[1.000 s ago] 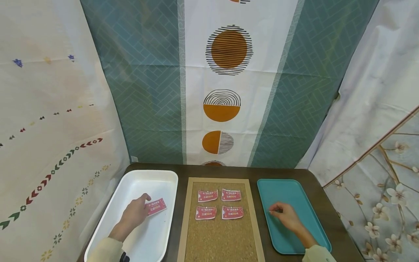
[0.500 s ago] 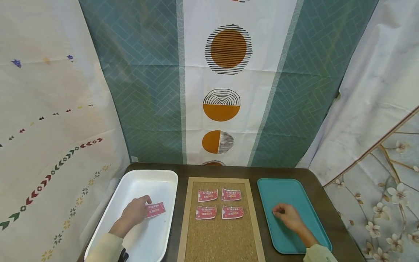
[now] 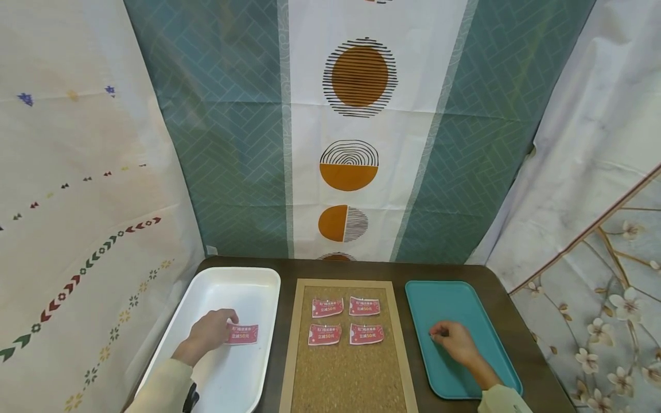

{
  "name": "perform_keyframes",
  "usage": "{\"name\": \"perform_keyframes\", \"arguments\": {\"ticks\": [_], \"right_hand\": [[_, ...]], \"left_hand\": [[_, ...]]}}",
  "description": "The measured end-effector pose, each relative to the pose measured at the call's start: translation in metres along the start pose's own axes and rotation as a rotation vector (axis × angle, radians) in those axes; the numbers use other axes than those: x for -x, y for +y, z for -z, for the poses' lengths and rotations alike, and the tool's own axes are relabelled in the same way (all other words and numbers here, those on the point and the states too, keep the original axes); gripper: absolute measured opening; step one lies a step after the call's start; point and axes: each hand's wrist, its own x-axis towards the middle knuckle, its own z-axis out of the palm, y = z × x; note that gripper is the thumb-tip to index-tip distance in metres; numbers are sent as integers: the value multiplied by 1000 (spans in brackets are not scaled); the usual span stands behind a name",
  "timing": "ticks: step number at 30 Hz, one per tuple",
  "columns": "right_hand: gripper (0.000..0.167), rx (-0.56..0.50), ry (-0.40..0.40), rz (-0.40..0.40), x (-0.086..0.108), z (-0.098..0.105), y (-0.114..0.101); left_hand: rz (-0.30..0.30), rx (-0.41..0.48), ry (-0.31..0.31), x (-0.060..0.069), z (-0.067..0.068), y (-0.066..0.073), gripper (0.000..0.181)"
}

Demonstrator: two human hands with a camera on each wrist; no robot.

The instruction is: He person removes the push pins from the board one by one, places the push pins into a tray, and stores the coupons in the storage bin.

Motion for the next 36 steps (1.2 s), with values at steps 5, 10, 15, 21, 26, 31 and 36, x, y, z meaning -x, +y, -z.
{"name": "perform_keyframes", "arguments": {"ticks": [5,10,15,21,26,31,36], "right_hand": [[7,-3,-2,-1,0,-1,-2],[8,-18,-8,8,0,-1,-4],[14,-13,51,42,1,-3,-2],[19,-4,100,61,0,2,-13],[16,5,116,90,-4,5,-23],[13,23,135,114,-8,5,-30],[12,40,149,174,-10,-2,-36]], "left_hand": [[-1,-13,5,-4,-3,-4,21],[3,-19,16,-4,-6,-7,20],[17,-29,31,-4,-3,-8,22],[16,-16,76,-3,5,-4,27],[-11,-17,109,-6,10,5,24],[-39,-12,167,-10,14,19,25],[-71,45,220,-12,13,32,37]]}}
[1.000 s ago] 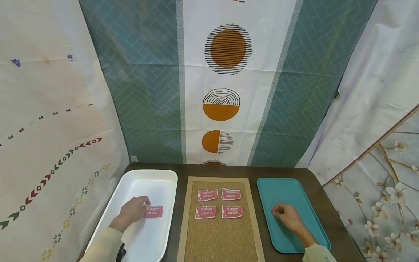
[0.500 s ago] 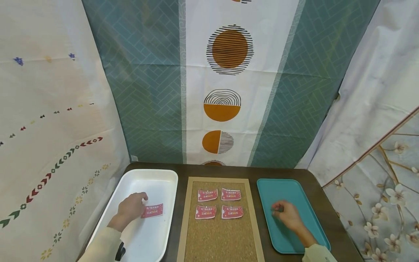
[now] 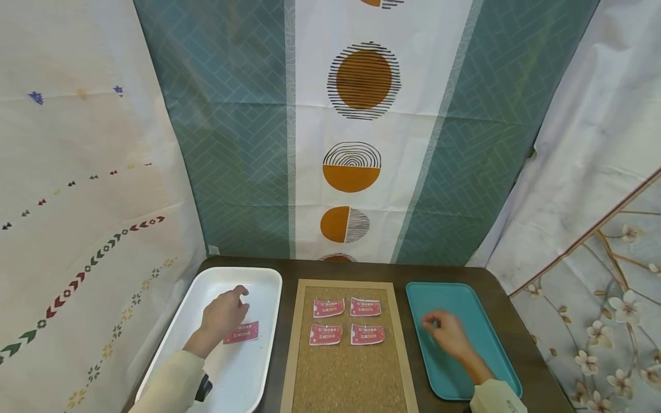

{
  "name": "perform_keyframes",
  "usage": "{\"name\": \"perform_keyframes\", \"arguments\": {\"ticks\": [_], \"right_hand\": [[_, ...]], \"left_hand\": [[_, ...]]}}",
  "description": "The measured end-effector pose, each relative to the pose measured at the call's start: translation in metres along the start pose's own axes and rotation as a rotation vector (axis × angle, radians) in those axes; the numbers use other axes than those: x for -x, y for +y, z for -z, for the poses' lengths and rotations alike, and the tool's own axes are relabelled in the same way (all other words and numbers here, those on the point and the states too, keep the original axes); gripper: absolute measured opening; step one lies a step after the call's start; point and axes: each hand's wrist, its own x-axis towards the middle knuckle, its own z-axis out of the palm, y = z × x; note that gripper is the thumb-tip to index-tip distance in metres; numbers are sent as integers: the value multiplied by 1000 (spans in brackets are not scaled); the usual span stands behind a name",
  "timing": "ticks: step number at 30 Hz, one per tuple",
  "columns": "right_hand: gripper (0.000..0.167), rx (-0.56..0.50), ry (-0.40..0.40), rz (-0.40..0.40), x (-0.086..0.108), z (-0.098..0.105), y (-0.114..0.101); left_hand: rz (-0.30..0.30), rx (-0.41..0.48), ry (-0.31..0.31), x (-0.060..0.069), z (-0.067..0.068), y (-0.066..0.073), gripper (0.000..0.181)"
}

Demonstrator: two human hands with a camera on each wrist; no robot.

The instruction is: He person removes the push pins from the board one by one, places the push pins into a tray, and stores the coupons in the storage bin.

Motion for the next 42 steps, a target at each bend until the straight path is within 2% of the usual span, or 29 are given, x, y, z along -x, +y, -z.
{"name": "perform_keyframes", "arguments": {"ticks": [5,10,12,16,22,26,30,36,42], "right_hand": [[12,-9,12,29,-1,-10,-11],[12,-9,-5,40,-3,-21,-23],[12,-9,-15,42,-4,-27,-28],[13,-34,-32,39,-6,-35,-36],[14,-80,-65,51,-10,-44,-45],[5,-111,-116,43,-13,-48,-50],[4,-127,-142,14,-18,-53,-56],[5,-112,-152,-6,-24,-59,-65],[4,-96,-162,10,-31,-65,-68]], "left_hand": [[-41,37,63,-2,-5,16,50],[-100,34,128,-7,-10,35,47],[-111,31,135,-8,-13,42,45],[-123,34,125,-8,-16,54,42],[-136,42,131,-7,-20,64,37],[-152,53,137,-6,-23,73,36],[-169,60,139,-6,-26,82,35],[-160,74,118,-5,-33,92,34],[-161,87,101,-1,-39,96,33]]}}
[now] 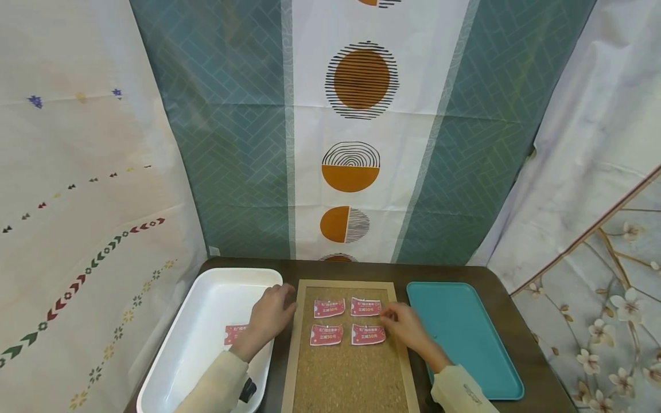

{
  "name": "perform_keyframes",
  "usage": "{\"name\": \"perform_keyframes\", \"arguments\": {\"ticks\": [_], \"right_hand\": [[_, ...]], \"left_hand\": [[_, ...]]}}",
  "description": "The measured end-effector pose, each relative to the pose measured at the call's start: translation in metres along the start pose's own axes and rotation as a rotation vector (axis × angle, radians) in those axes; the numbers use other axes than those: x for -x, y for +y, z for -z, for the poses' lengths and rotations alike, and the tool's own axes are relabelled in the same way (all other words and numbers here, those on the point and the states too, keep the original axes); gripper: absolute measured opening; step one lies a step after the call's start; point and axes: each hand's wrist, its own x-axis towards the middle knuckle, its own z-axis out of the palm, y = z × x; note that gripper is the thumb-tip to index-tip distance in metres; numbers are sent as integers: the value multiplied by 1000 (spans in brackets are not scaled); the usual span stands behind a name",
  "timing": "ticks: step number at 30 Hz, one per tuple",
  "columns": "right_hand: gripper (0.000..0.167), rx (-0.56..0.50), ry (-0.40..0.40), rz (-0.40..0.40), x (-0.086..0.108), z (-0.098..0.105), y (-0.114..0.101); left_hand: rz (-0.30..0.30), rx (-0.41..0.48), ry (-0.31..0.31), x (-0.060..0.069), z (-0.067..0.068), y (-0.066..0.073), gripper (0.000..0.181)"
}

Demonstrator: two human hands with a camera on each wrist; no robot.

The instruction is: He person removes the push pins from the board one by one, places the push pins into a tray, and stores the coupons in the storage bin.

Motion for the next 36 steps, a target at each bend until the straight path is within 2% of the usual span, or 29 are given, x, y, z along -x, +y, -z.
{"name": "perform_keyframes", "arguments": {"ticks": [7,12,18,24,31,36], "right_hand": [[6,-19,9,47,-1,-2,-8],[5,-19,-18,27,-5,-5,-12],[6,-36,-34,1,-10,-8,-23],[7,-30,-59,-7,-11,-14,-33],[6,-75,-99,4,-15,-25,-40],[6,-95,-110,50,-17,-35,-45]], "left_hand": [[-24,6,-12,6,-8,5,34],[-32,19,-27,5,-12,9,36],[-65,21,-16,5,-17,12,33],[-50,33,-68,5,-21,15,35],[-7,68,-129,8,-28,14,33],[-33,78,-139,11,-36,14,31]]}}
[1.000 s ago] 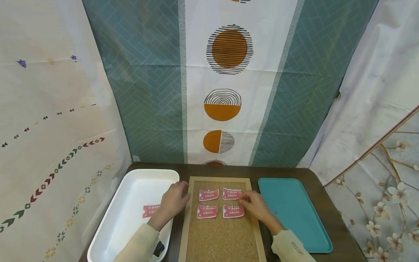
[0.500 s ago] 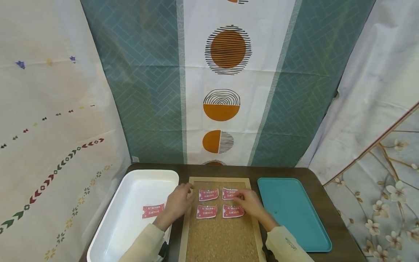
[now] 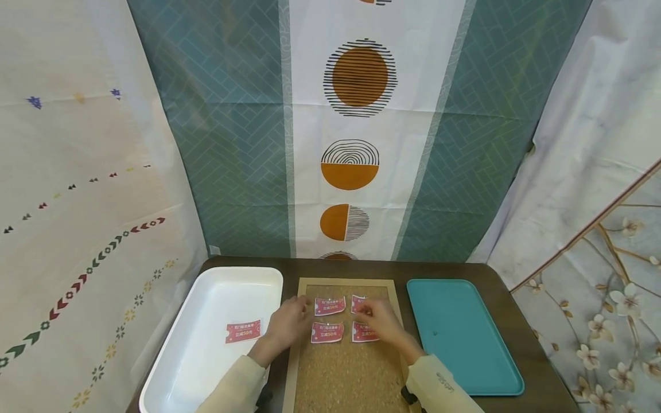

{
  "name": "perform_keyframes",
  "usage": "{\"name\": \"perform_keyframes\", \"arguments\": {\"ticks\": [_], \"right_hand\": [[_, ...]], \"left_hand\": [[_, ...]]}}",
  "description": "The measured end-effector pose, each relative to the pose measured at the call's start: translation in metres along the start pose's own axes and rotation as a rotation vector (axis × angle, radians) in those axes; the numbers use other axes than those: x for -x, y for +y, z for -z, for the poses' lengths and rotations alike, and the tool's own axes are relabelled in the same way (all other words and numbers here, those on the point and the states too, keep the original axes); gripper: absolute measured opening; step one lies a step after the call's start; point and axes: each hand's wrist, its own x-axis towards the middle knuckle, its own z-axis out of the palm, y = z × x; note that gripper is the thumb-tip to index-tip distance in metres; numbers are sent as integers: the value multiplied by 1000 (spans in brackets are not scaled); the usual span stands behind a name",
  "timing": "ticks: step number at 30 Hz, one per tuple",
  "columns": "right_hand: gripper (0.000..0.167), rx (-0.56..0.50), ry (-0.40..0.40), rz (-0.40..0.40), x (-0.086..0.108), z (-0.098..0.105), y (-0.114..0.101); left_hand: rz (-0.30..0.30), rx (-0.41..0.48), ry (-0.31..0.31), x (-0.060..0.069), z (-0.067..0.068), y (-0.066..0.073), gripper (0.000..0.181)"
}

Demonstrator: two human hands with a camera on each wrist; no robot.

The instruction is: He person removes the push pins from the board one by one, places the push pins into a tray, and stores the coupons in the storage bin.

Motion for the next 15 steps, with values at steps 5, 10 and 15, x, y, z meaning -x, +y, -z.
{"name": "perform_keyframes", "arguments": {"ticks": [5,10,15], "right_hand": [[8,31,9,63,-3,-8,0],[2,104,32,119,-5,-13,-1],[4,112,-2,110,-7,-18,-7]], "left_hand": [[-26,-18,2,0,-4,2,31],[-50,-25,-9,-1,-5,5,33],[-52,-29,-57,-3,-8,6,35]]}}
